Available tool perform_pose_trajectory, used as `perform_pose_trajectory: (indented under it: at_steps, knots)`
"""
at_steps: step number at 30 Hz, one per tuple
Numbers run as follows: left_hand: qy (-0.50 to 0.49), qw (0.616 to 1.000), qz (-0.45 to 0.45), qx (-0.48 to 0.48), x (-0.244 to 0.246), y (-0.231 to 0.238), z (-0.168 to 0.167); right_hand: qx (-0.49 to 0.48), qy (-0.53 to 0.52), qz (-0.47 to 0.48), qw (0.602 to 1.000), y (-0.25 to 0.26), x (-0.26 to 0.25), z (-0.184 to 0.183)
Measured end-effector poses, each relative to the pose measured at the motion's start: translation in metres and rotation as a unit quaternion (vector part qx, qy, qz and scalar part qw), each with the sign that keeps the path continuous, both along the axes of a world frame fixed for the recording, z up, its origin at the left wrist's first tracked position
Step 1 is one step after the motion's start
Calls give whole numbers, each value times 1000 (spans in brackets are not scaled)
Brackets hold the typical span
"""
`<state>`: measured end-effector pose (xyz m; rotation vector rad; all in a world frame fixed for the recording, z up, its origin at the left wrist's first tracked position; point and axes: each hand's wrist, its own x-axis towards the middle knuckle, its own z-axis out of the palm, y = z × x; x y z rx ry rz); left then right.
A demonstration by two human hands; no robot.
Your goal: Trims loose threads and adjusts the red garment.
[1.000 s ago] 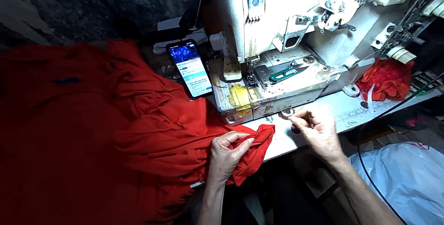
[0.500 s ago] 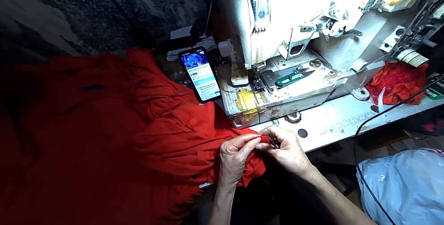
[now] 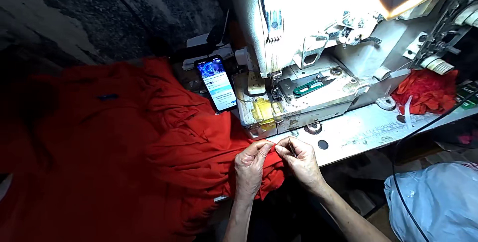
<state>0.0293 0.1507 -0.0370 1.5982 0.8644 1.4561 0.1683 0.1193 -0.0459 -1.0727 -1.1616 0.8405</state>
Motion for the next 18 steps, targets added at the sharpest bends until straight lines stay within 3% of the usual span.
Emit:
perform_pose_trajectory:
  at_steps: [7, 13, 18]
  knots:
    - [3, 1000, 0, -15, -1, 0, 0, -78, 141, 13, 987, -2, 7, 8]
    - [41, 999, -8, 1, -7, -1, 6, -10, 45, -23, 999, -5, 20, 12]
    - [149, 988, -20, 19, -14, 0, 20, -2, -70, 35, 997, -12, 37, 19]
